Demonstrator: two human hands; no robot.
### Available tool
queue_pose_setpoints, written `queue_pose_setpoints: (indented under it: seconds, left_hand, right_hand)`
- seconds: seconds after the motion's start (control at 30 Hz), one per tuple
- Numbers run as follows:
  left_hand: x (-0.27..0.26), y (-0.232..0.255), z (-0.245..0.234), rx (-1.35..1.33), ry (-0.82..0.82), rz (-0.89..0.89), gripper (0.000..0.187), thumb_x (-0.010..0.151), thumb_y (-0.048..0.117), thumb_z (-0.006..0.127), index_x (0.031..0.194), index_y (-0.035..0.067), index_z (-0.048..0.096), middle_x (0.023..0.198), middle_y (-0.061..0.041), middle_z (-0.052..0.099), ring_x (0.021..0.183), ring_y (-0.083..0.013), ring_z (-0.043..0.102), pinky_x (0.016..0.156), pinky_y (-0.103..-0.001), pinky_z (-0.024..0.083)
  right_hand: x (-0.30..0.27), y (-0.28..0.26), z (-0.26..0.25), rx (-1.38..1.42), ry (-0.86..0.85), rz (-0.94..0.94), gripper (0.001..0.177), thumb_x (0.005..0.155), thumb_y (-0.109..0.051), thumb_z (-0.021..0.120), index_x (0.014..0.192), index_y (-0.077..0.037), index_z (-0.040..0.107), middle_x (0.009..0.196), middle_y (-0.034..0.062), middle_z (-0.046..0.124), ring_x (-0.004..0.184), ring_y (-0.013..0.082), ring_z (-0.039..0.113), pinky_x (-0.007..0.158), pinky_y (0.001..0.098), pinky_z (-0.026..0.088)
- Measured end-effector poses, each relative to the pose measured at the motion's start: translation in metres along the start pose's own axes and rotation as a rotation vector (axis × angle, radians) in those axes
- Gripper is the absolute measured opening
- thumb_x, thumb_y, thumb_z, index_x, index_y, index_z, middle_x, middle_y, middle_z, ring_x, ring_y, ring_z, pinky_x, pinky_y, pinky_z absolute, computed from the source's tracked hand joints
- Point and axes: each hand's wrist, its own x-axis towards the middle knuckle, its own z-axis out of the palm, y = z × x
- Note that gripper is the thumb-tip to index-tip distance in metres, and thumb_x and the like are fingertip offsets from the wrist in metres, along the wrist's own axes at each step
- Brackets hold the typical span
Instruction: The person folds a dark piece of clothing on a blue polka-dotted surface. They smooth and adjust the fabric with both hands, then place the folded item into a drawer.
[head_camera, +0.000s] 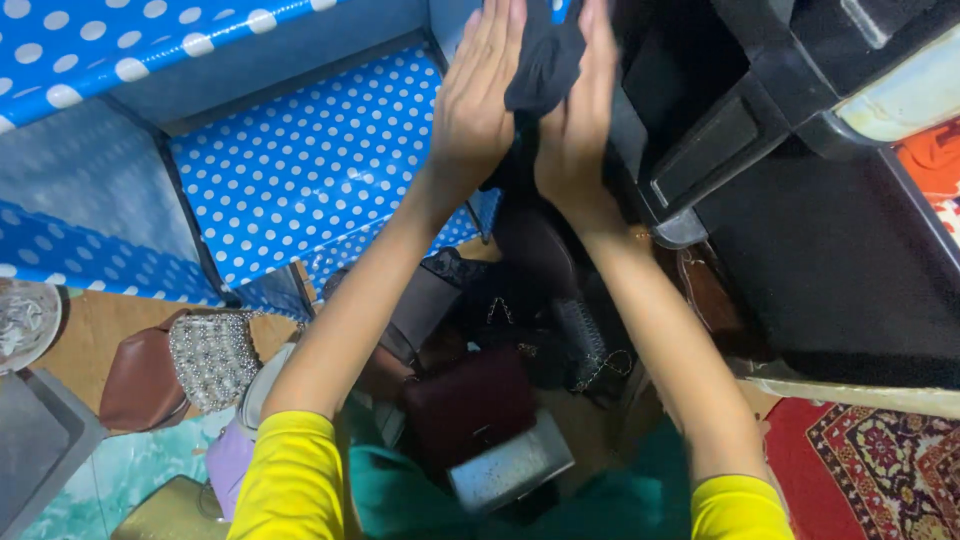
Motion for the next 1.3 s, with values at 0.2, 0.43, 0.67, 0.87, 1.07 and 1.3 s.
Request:
queue_pose_setpoints:
  seconds: [0.2, 0.43, 0.67, 0.87, 1.07, 1.3]
  left_hand:
    - [-0.052, -0.010, 0.014, 0.202, -0.206, 0.123, 0.041, 0.109, -0.008, 0.033, 0.150, -0.014, 0.037, 0.157, -0.034, 0.035, 0.150, -0.0451, 0.038, 0.126, -0.056, 0.041]
    - [-0.031, -0.005, 0.003, 0.380, -0.227, 0.099, 0.044, 0.111, -0.004, 0.037, 0.155, -0.006, 0.030, 0.162, -0.029, 0.028, 0.154, -0.0427, 0.035, 0.128, -0.054, 0.040]
    - [0.006, -0.001, -0.001, 0.531, -0.415, 0.002, 0.046, 0.117, 0.004, 0.041, 0.158, -0.008, 0.024, 0.164, -0.023, 0.027, 0.154, -0.0369, 0.028, 0.130, -0.051, 0.025]
    - [-0.058, -0.014, 0.013, 0.104, -0.351, -0.027, 0.050, 0.118, -0.001, 0.036, 0.163, -0.004, 0.015, 0.171, -0.022, 0.017, 0.163, -0.0344, 0.020, 0.138, -0.049, 0.028]
    - [-0.080, -0.025, 0.031, -0.082, -0.273, -0.014, 0.050, 0.120, 0.004, 0.037, 0.165, 0.000, 0.015, 0.172, -0.023, 0.013, 0.163, -0.0391, 0.018, 0.136, -0.056, 0.031]
    - [-0.026, -0.013, 0.011, -0.153, -0.165, -0.066, 0.054, 0.124, 0.010, 0.036, 0.168, 0.004, 0.006, 0.176, -0.020, 0.007, 0.169, -0.0377, 0.015, 0.143, -0.055, 0.026]
  right_hand:
    - [-0.040, 0.022, 0.009, -0.027, -0.224, -0.029, 0.059, 0.125, -0.019, 0.032, 0.169, -0.004, -0.005, 0.178, 0.0160, -0.006, 0.172, 0.0330, -0.001, 0.146, 0.0549, 0.004]
    - [-0.027, 0.020, 0.020, 0.130, -0.124, -0.010, 0.061, 0.122, -0.030, 0.025, 0.165, 0.004, -0.001, 0.176, 0.0187, -0.004, 0.170, 0.0281, -0.003, 0.147, 0.0405, 0.000]
    - [-0.004, 0.020, 0.018, 0.004, -0.053, -0.100, 0.059, 0.129, -0.018, 0.031, 0.168, -0.018, -0.012, 0.179, 0.0172, -0.006, 0.175, 0.0328, -0.002, 0.154, 0.0470, 0.003]
    - [-0.065, 0.064, 0.043, -0.079, -0.179, -0.153, 0.054, 0.126, -0.014, 0.023, 0.169, -0.026, -0.008, 0.175, 0.0164, -0.017, 0.168, 0.0346, -0.012, 0.146, 0.0487, 0.000]
    - [-0.085, 0.089, 0.051, -0.340, -0.151, -0.280, 0.062, 0.119, 0.000, 0.040, 0.167, -0.011, 0.002, 0.172, 0.0291, -0.004, 0.162, 0.0512, 0.015, 0.122, 0.0471, 0.051]
    - [-0.016, 0.035, 0.022, -0.065, -0.089, -0.269, 0.053, 0.124, -0.006, 0.029, 0.170, -0.018, 0.006, 0.174, 0.0232, -0.008, 0.169, 0.0411, -0.003, 0.146, 0.0581, 0.006]
